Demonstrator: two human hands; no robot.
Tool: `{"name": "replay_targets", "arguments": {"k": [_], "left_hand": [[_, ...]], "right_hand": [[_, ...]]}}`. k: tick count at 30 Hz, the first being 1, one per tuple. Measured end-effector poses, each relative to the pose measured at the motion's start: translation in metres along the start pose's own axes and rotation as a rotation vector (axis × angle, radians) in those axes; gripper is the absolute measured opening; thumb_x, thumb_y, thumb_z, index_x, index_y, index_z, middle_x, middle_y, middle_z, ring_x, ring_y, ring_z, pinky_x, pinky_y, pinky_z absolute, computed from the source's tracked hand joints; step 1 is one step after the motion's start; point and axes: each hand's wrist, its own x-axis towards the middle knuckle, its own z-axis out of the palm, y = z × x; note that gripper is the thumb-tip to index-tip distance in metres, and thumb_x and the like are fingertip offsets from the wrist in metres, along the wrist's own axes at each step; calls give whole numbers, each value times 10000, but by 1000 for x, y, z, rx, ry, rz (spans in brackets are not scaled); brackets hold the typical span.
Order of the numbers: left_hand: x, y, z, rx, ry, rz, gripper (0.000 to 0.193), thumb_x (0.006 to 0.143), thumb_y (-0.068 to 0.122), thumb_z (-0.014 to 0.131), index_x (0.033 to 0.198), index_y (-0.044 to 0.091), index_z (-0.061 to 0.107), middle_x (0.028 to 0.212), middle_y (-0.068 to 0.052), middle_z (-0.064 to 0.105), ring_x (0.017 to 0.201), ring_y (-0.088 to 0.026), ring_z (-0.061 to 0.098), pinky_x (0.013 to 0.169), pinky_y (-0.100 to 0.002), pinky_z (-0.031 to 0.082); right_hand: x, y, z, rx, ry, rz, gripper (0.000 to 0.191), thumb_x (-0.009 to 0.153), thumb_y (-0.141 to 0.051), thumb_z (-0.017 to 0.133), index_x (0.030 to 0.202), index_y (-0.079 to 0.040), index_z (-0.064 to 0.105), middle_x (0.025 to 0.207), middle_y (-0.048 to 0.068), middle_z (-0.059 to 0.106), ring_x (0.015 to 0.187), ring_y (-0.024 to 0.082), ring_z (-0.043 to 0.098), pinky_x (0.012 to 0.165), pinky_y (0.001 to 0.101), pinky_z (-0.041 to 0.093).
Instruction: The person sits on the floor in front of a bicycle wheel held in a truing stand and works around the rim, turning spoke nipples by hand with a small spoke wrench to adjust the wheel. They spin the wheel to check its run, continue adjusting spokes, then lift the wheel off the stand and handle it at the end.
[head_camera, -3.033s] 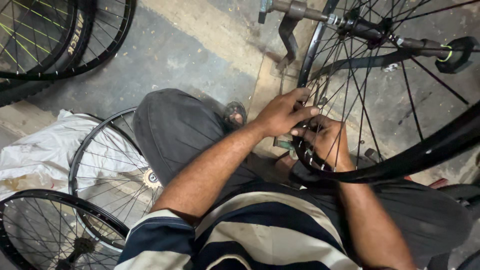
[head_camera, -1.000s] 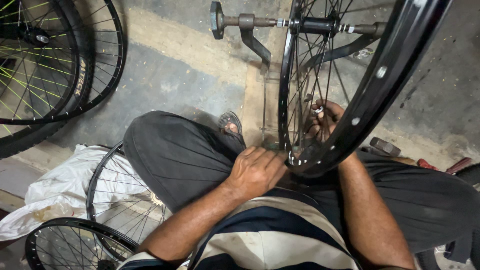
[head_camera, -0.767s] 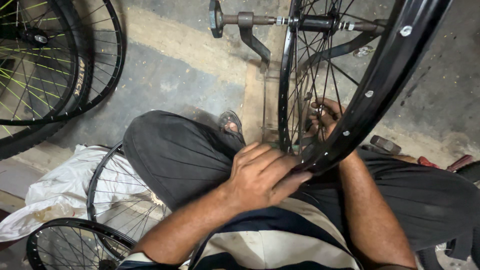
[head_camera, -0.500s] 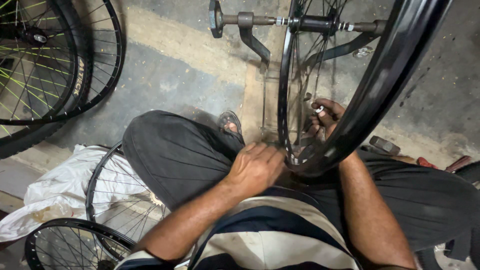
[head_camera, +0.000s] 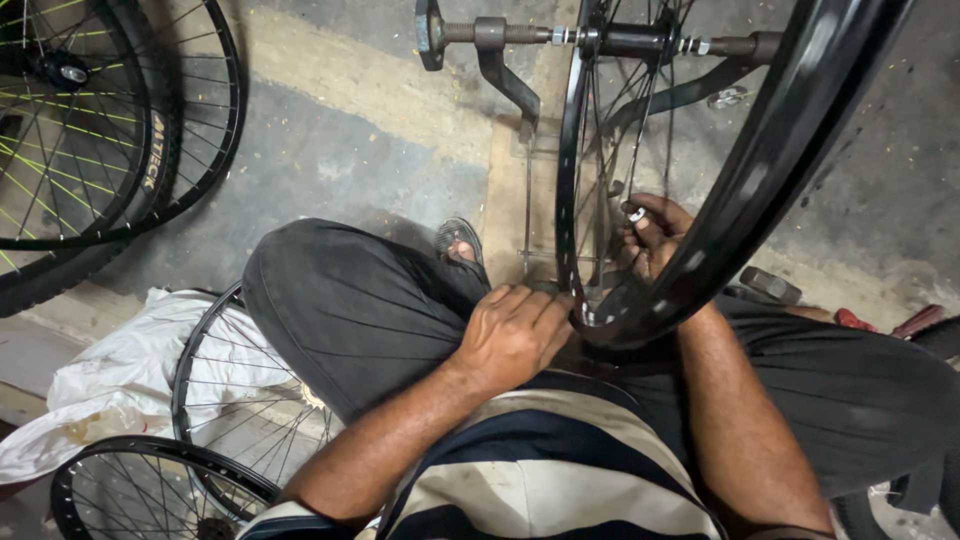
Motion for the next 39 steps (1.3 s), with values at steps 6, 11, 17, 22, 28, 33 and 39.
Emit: {"name": "replay_targets", "arguments": {"k": [6,11,17,22,28,33,39], "left_hand": [[1,0,-1,10,-30,0,285,866,182,773,1092,24,702,873,-93,645,817,-268,637,748,-404,487],[3,3,-10,-57,73,104,309,857,158,802,1102,6,694,914,-91,643,810,-264,616,740,-395,470],[1,4,-16,-57,169,166,351,867,168,839,1142,3,696,976,-89,667,867,-247,651,743,-372,483],[-2,3,-12,-42,126,129,323,860,155,838,1117,12,707,898,-69,655,787,-229,627,704,-373,463],[-4,3,-9,-37,118,141,324,863,134,830,1121,-7,693,842,-66,621,730,-227,596,681,-371,455],[-5,2,-5,-39,91,85,287,877,134,792,1111,3,688,860,-76,636,754,-234,620,697,-377,468],[-6,-4,7,-10,-14,-22,224,887,158,747,1057,22,694,836,-87,642,764,-257,638,717,-399,491]], "right_hand": [[-1,0,-1,27,-39,13,297,1061,-27,562,1356,-40,598,1209,97,698,902,169,661,724,300,515],[3,-4,-7,-57,-67,-32,355,1018,-26,566,1372,-31,596,1247,92,708,1028,158,689,864,293,567],[2,-3,-6,-51,-29,-80,327,1012,-17,621,1339,-14,639,1190,77,698,943,129,589,755,270,504],[-2,-5,0,-225,-105,-303,284,1052,-56,659,1333,-17,654,1200,83,711,1086,137,638,953,273,528],[-11,-16,3,-292,-4,-127,293,1059,-115,675,1346,-58,662,1108,75,726,1027,135,685,839,238,566],[-11,-15,9,27,-88,2,332,1007,-77,688,1334,-44,642,1091,66,704,971,146,665,814,281,541],[-10,-18,12,-137,-109,-64,369,967,-22,691,1329,-24,622,1161,65,720,1072,132,674,913,294,547]]}}
